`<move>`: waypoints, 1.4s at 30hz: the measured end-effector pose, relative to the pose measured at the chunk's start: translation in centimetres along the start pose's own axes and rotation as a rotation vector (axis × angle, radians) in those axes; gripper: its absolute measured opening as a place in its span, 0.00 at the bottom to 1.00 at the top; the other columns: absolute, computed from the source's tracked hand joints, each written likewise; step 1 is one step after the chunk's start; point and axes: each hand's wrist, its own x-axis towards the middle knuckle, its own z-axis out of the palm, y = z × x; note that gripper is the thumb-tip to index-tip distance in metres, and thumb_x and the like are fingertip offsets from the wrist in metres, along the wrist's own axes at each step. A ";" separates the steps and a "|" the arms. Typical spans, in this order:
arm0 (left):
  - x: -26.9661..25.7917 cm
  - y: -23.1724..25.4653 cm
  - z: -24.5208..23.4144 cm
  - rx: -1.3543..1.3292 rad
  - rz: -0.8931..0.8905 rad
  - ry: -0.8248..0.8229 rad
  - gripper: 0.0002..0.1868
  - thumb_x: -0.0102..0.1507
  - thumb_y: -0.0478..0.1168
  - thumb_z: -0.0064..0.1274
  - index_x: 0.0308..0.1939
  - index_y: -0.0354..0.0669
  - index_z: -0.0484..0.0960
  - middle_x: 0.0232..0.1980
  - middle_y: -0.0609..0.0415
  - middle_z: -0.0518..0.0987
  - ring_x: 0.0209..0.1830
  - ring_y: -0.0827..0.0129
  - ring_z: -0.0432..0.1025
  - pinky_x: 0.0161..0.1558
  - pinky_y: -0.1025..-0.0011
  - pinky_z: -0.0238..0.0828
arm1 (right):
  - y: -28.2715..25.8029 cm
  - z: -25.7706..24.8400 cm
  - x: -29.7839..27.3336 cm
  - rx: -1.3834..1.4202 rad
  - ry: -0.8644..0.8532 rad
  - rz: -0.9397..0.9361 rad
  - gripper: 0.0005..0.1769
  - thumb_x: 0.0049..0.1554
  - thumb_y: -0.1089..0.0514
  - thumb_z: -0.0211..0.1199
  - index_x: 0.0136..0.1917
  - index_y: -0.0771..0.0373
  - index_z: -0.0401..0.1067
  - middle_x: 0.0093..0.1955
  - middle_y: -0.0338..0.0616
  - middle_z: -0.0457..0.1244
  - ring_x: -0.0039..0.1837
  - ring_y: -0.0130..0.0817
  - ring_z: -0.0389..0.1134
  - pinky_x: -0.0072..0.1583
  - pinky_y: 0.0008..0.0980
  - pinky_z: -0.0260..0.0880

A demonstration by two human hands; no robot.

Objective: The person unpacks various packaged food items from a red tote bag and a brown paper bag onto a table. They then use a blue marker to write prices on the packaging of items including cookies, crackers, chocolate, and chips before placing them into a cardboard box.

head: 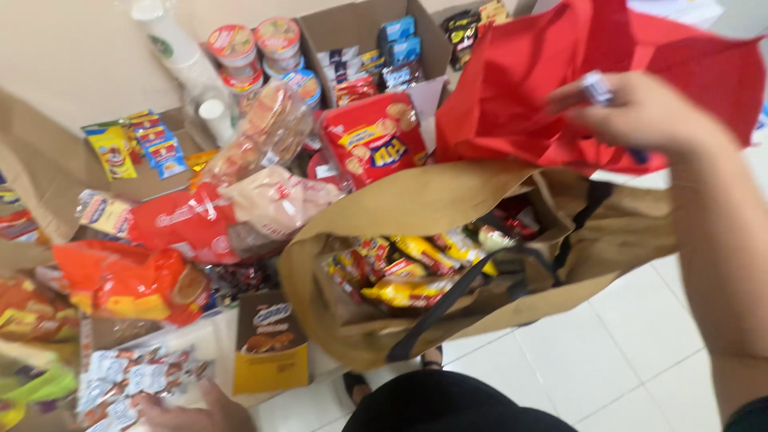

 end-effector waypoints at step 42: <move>6.7 36.9 41.9 0.174 0.871 -1.455 0.09 0.67 0.44 0.62 0.35 0.52 0.95 0.88 0.34 0.73 0.71 0.45 0.79 0.91 0.34 0.49 | 16.6 28.1 21.1 -0.302 -0.255 -0.488 0.38 0.66 0.45 0.72 0.86 0.55 0.72 0.79 0.54 0.68 0.77 0.58 0.70 0.75 0.53 0.69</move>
